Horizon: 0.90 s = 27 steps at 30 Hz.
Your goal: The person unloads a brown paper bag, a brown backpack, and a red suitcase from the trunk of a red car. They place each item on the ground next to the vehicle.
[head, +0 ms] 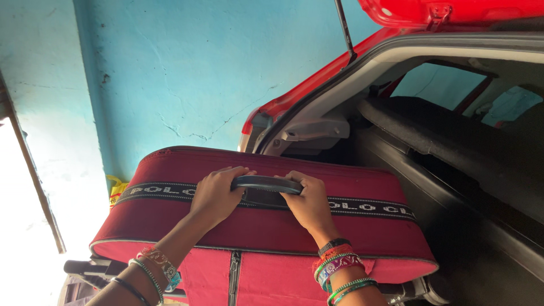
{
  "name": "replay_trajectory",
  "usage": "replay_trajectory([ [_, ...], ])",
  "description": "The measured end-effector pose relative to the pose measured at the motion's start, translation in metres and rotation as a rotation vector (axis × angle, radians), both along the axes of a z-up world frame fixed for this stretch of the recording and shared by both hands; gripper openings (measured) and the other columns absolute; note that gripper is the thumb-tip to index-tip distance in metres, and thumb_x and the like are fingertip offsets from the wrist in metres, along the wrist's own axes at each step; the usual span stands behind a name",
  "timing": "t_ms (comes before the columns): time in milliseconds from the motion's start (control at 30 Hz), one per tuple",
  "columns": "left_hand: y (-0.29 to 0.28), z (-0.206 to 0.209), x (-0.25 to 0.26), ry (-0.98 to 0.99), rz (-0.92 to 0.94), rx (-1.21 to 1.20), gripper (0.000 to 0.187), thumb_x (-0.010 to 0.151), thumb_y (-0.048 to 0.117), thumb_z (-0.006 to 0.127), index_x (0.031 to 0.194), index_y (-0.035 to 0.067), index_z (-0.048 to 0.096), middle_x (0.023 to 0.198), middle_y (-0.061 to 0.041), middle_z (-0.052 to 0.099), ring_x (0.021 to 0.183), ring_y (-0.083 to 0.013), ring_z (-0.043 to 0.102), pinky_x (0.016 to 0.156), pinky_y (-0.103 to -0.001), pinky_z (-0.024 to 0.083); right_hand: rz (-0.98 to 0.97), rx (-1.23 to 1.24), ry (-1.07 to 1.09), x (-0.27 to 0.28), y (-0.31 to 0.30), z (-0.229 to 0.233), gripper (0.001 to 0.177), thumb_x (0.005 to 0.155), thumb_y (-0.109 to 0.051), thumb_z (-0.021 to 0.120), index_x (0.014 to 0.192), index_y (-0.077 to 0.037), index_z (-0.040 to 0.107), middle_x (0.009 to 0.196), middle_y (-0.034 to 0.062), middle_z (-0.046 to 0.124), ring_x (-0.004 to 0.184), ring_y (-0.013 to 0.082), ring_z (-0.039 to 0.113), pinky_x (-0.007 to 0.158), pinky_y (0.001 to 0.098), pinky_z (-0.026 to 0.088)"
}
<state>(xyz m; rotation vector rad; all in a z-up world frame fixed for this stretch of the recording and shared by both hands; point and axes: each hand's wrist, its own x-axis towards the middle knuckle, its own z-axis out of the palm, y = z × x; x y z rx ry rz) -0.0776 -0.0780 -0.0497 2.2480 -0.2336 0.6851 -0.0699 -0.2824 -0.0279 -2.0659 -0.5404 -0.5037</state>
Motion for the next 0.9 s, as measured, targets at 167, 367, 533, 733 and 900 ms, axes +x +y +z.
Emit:
replay_trajectory([
  [167, -0.002, -0.001, 0.004, 0.001, 0.005, 0.005, 0.03, 0.09, 0.031, 0.066, 0.116, 0.019, 0.074, 0.113, -0.01, 0.074, 0.11, -0.0342, 0.067, 0.095, -0.048, 0.052, -0.036, 0.001, -0.041, -0.001, -0.001, 0.001, 0.022, 0.092, -0.016, 0.076, 0.074, -0.004, 0.07, 0.054, -0.0034, 0.052, 0.053, 0.0036, 0.044, 0.048, 0.0286, 0.034],
  [367, -0.001, -0.002, 0.013, -0.113, -0.029, 0.051, 0.03, 0.087, 0.025, 0.069, 0.114, 0.015, 0.075, 0.112, -0.011, 0.075, 0.113, -0.0352, 0.065, 0.095, -0.05, 0.05, -0.01, 0.083, -0.082, 0.002, 0.0, -0.002, 0.014, 0.092, -0.015, 0.074, 0.083, -0.005, 0.071, 0.06, -0.0019, 0.069, 0.057, 0.0029, 0.06, 0.051, 0.0237, 0.044],
  [533, 0.002, -0.001, 0.014, -0.078, -0.036, -0.002, 0.032, 0.085, 0.022, 0.069, 0.115, 0.015, 0.074, 0.112, -0.011, 0.074, 0.109, -0.0354, 0.066, 0.092, -0.048, 0.051, -0.157, -0.034, -0.382, 0.006, 0.005, -0.005, 0.013, 0.095, -0.011, 0.072, 0.089, -0.001, 0.065, 0.081, 0.0078, 0.07, 0.071, 0.0151, 0.071, 0.062, 0.0299, 0.055],
  [733, 0.006, 0.003, 0.01, -0.008, -0.12, -0.076, 0.022, 0.087, 0.01, 0.068, 0.109, 0.01, 0.071, 0.107, -0.01, 0.074, 0.106, -0.0336, 0.068, 0.087, -0.046, 0.052, -0.093, -0.01, -0.431, 0.012, 0.008, -0.01, 0.004, 0.096, -0.002, 0.066, 0.097, -0.002, 0.063, 0.094, 0.0083, 0.072, 0.089, 0.0183, 0.075, 0.076, 0.0314, 0.061],
  [900, 0.014, 0.004, 0.011, -0.272, -0.333, -0.119, 0.037, 0.073, -0.012, 0.064, 0.106, 0.004, 0.067, 0.102, -0.01, 0.069, 0.102, -0.0316, 0.067, 0.086, -0.041, 0.052, -0.013, 0.075, -0.348, 0.012, 0.017, -0.005, 0.003, 0.095, -0.001, 0.065, 0.098, -0.002, 0.065, 0.087, 0.0052, 0.074, 0.084, 0.0145, 0.074, 0.072, 0.029, 0.058],
])
